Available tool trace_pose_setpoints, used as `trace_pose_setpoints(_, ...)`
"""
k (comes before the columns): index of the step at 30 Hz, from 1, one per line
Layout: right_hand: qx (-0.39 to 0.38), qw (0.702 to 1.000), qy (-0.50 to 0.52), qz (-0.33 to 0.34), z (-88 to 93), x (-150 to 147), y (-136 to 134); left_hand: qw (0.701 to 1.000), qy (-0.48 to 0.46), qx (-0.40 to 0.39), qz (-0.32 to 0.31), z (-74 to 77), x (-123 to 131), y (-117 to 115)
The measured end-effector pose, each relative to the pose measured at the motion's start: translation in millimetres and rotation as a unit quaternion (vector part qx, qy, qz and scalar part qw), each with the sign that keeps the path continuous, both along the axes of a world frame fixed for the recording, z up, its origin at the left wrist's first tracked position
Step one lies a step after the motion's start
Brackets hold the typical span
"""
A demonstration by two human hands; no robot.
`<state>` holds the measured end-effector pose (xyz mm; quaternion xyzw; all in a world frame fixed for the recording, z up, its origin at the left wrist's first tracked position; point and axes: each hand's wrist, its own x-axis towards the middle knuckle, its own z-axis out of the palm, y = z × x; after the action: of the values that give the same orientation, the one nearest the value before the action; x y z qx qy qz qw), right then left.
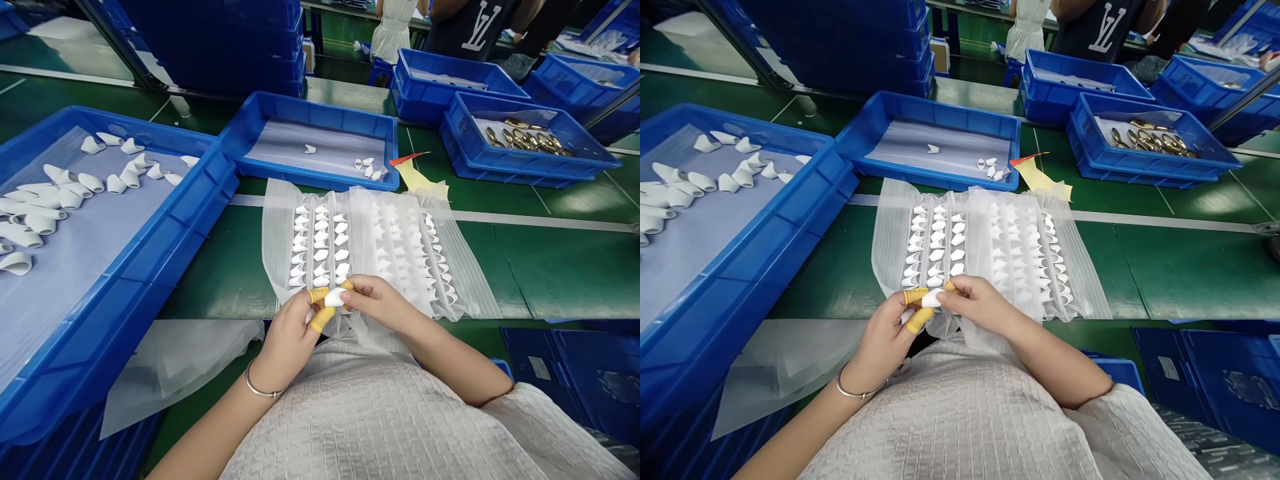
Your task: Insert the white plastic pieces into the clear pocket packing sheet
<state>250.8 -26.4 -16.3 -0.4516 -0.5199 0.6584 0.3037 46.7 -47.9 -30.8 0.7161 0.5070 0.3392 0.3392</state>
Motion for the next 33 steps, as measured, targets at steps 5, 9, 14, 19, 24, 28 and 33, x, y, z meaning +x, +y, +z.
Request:
trace_pose_setpoints(5,0.074,0.997,-0.031,0.013,4.7,2,-2,0.999,-0.038,-0.033,0.008,0.4,-2,-1)
trace_pose_setpoints(9,0.235,0.963,-0.13,0.033,7.2,6,-5,0.993,-0.081,-0.086,0.009,-2.7,-3,-2)
trace_pose_setpoints(14,0.386,0.888,-0.242,0.059,7.1,9,-7,0.982,-0.114,-0.152,0.011,-6.0,-2,-3)
trace_pose_setpoints(19,0.203,0.97,-0.135,0.019,1.2,8,-3,0.994,-0.07,-0.074,0.026,-3.1,-2,-2)
trace_pose_setpoints(24,0.031,0.999,-0.032,0.025,-2.3,1,0,0.999,-0.029,-0.014,-0.002,0.5,-2,-1)
trace_pose_setpoints(28,0.058,0.998,-0.02,0.016,0.6,0,0,0.998,-0.049,-0.042,0.011,1.6,-1,0)
trace_pose_setpoints(33,0.277,0.948,-0.153,0.028,4.9,6,-3,0.991,-0.086,-0.104,0.015,0.2,-1,0)
